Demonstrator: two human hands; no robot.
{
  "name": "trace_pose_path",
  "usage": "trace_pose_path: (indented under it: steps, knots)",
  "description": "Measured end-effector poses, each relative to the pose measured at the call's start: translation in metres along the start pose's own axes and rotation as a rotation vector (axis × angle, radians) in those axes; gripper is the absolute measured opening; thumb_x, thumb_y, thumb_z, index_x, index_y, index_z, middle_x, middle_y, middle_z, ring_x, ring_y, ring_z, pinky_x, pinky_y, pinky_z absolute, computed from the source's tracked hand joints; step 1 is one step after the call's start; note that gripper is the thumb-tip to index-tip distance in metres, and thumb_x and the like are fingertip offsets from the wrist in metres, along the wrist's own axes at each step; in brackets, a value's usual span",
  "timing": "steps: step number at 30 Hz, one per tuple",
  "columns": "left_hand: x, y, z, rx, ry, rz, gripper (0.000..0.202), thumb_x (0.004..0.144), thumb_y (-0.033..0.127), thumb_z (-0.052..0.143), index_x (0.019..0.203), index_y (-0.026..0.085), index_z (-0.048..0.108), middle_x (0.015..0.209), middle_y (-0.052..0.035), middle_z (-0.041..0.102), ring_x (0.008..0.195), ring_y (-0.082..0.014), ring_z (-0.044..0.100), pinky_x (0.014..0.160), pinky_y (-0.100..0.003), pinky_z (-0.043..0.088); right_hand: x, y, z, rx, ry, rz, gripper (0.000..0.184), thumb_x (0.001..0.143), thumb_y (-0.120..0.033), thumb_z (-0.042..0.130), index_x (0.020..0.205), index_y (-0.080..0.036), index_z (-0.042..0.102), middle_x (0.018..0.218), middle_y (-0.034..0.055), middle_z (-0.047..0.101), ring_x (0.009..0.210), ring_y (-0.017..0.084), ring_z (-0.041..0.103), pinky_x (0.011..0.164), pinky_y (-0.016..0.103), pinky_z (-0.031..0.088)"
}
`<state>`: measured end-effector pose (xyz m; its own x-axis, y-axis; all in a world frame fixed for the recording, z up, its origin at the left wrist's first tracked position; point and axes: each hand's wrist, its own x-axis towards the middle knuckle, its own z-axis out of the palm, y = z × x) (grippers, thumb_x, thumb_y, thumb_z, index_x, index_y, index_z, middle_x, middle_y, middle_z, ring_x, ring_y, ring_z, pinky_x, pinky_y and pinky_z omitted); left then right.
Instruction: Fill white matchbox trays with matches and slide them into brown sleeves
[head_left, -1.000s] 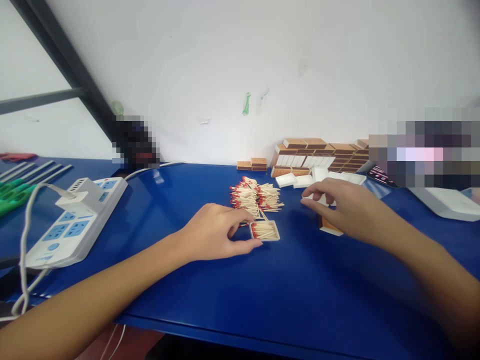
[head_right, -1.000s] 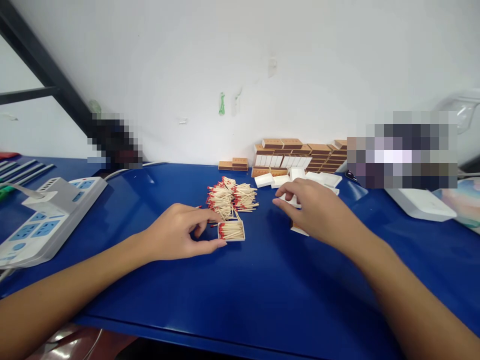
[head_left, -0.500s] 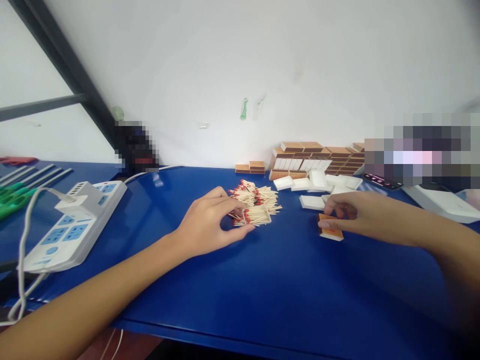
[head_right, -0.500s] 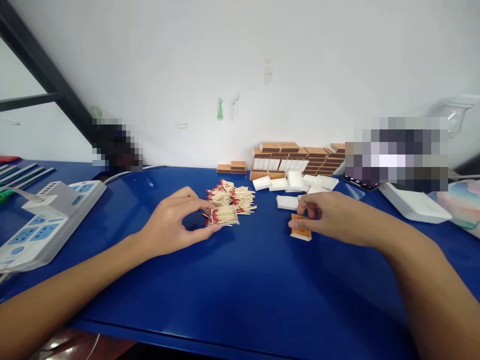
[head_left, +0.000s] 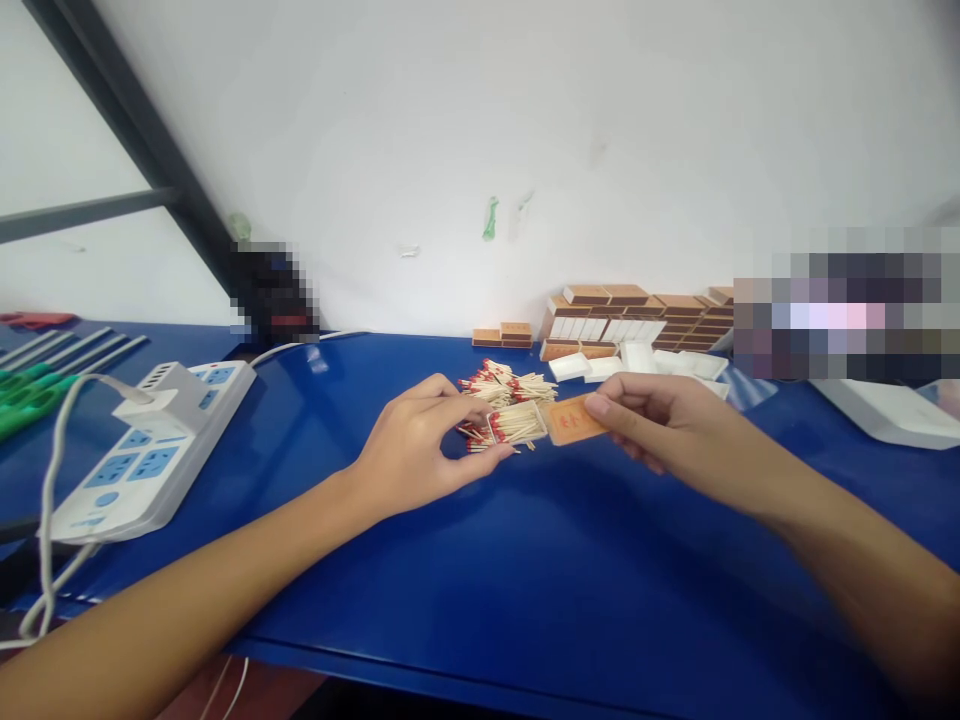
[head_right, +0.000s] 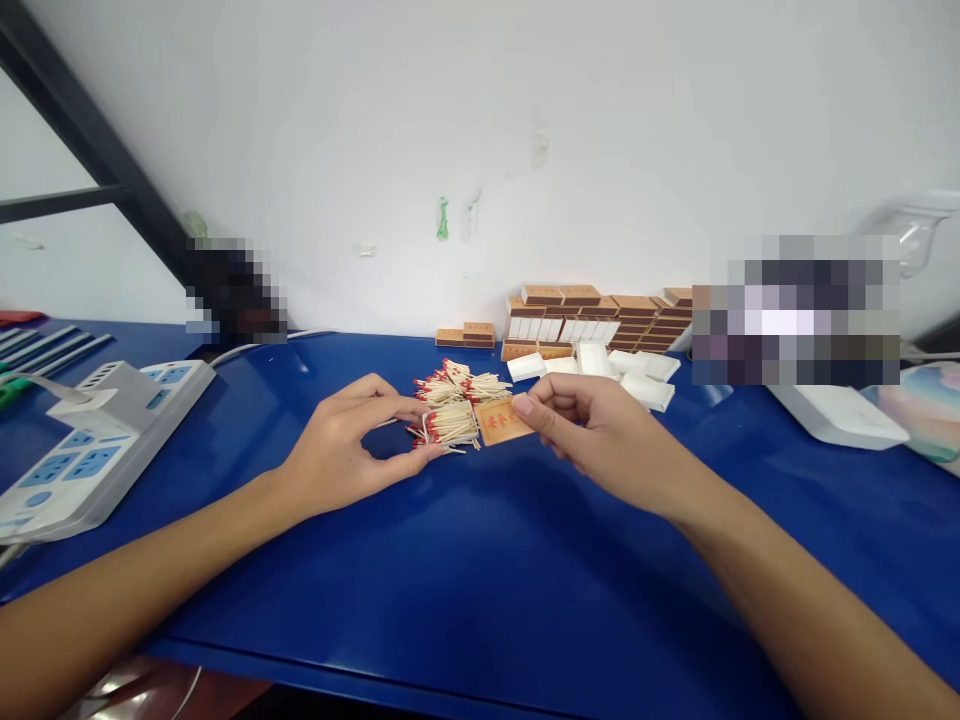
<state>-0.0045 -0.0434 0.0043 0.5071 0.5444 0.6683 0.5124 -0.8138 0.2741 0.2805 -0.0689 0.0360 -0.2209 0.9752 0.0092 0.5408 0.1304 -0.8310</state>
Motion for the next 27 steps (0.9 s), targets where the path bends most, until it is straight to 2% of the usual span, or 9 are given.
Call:
trace_pose_path:
  steps: [4, 21, 27]
  knots:
    - [-0.0002, -0.0012, 0.0004, 0.003, 0.018, 0.002, 0.029, 0.089, 0.04, 0.076, 0.106, 0.016, 0.075, 0.088, -0.006, 0.075, 0.08, -0.0171, 0.068, 0.07, -0.03, 0.059, 0.0011, 0.0022, 0.0137, 0.062, 0.034, -0.005, 0.051, 0.088, -0.068, 0.065, 0.072, -0.021, 0.057, 0.058, -0.0024, 0.056, 0.046, 0.009, 0.048, 0.043, 0.023, 0.036]
    - [0.0012, -0.0028, -0.0018, -0.088, -0.019, 0.041, 0.035, 0.09, 0.04, 0.076, 0.115, 0.015, 0.072, 0.099, -0.0078, 0.077, 0.09, -0.0177, 0.073, 0.077, -0.03, 0.062, 0.004, 0.0081, 0.0125, 0.086, 0.02, 0.033, 0.052, 0.09, -0.068, 0.063, 0.072, -0.02, 0.06, 0.059, -0.0019, 0.059, 0.047, 0.008, 0.051, 0.044, 0.022, 0.038]
    - [0.001, -0.0014, -0.0006, -0.092, -0.024, 0.026, 0.034, 0.091, 0.04, 0.076, 0.114, 0.016, 0.072, 0.103, -0.0088, 0.077, 0.091, -0.0185, 0.074, 0.079, -0.032, 0.064, 0.0011, 0.0025, 0.0117, 0.068, 0.017, 0.022, 0.054, 0.088, -0.07, 0.064, 0.068, -0.02, 0.057, 0.056, -0.0016, 0.058, 0.047, 0.009, 0.051, 0.044, 0.023, 0.038]
